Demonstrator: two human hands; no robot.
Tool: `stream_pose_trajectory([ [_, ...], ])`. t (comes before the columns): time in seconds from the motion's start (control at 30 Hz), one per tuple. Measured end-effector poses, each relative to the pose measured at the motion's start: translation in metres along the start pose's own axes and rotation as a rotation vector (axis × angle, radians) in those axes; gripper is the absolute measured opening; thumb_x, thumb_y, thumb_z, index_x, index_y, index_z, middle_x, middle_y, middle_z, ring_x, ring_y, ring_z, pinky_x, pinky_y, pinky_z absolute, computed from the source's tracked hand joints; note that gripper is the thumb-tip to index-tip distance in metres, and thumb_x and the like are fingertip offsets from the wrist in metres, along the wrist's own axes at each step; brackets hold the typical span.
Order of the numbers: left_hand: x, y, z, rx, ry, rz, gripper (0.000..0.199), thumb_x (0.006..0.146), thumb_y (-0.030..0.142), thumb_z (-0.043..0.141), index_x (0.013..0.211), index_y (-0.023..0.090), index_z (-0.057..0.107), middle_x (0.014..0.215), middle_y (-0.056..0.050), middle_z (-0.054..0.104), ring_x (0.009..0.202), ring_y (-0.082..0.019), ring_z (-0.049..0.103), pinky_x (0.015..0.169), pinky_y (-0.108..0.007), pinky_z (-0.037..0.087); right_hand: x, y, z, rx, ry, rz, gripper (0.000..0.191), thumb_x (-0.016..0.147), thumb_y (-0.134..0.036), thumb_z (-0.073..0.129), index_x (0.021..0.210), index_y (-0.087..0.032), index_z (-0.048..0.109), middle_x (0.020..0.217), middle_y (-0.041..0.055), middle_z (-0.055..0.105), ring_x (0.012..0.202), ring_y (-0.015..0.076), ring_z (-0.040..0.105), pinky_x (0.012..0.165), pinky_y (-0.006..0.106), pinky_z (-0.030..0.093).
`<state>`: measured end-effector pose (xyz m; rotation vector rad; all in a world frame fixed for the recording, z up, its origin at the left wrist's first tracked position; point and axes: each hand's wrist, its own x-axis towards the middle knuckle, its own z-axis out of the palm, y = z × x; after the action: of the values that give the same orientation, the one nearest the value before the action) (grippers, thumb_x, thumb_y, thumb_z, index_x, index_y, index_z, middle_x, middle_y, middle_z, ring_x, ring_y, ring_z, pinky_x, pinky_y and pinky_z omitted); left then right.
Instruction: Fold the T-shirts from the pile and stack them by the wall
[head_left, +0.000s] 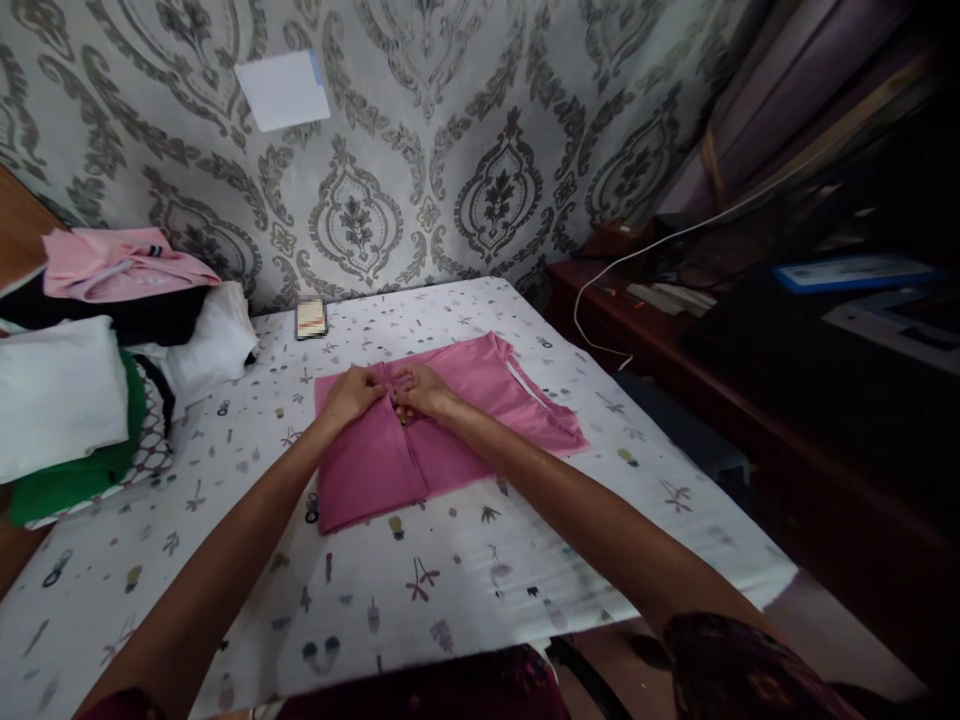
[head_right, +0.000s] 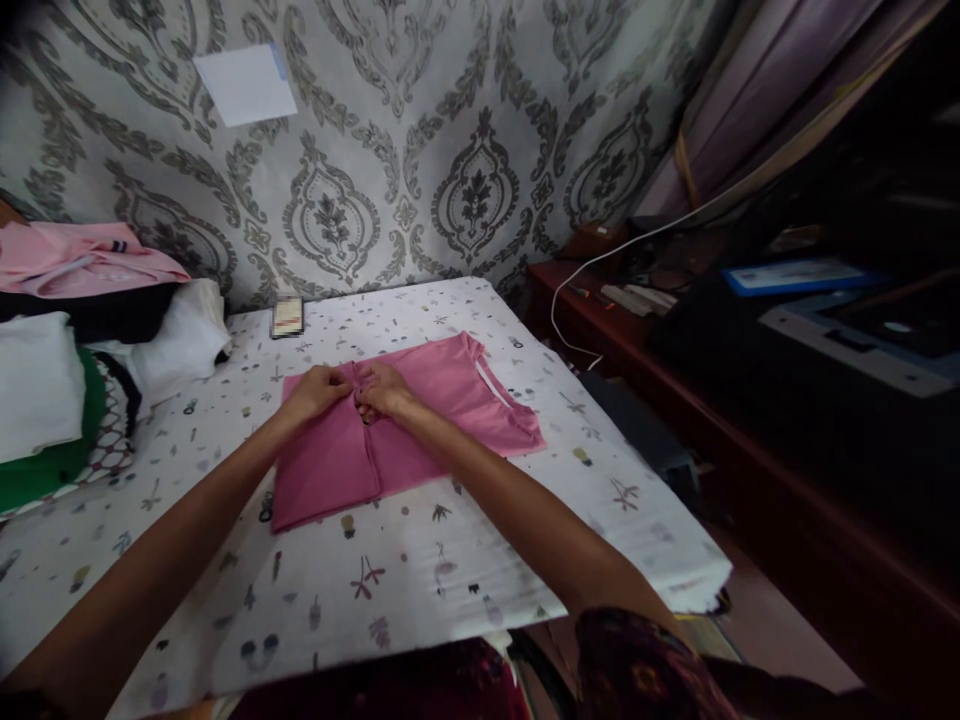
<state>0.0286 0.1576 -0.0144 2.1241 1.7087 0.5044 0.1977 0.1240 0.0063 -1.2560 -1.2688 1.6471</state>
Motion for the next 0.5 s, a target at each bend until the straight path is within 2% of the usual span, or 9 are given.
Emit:
stream_pose_trajectory([
  [0.13,0.006,-0.006,-0.005,0.035,0.068,0.027,0.015,0.081,0.023,0.055,0.08,0.017,0.069,0.076,-0.003,0.068,0.073,-0.019,0.06,0.067,-0.029,0.043,-0.001,-0.002,0.0,-0.072,0.026,0.006,0.037,0.077,0.011,0.06,0.093,-0.02,0.047,0.045,-0.0117,0.054,0.034,0.008,0.053,0.035,0.013,0.04],
  [0.27,0.013,-0.011,-0.01,0.093,0.128,0.098,0.021,0.086,0.025,0.055,0.101,0.02,0.069,0.095,-0.008,0.067,0.093,-0.024,0.059,0.083,-0.034,0.045,-0.002,-0.004,0.0,-0.101,0.039,0.03,0.036,0.078,0.011,0.059,0.093,-0.02,0.046,0.044,-0.0117,0.054,0.034,0.0084,0.053,0.034,0.013,0.038],
  [0.4,0.021,-0.014,-0.009,0.165,0.101,0.205,0.017,0.088,0.023,0.054,0.095,0.021,0.069,0.097,-0.008,0.066,0.099,-0.026,0.057,0.088,-0.037,0.044,-0.003,-0.004,-0.001,-0.111,0.013,0.036,0.035,0.08,0.009,0.058,0.095,-0.02,0.046,0.044,-0.0107,0.056,0.034,0.0088,0.054,0.034,0.013,0.037],
  [0.5,0.028,-0.016,-0.007,0.172,0.116,0.188,0.013,0.086,0.021,0.054,0.088,0.021,0.067,0.097,-0.009,0.066,0.098,-0.026,0.058,0.086,-0.037,0.044,-0.002,-0.003,-0.002,-0.114,0.005,0.039,0.035,0.08,0.008,0.059,0.096,-0.02,0.046,0.042,-0.0116,0.054,0.033,0.0088,0.052,0.035,0.012,0.037],
])
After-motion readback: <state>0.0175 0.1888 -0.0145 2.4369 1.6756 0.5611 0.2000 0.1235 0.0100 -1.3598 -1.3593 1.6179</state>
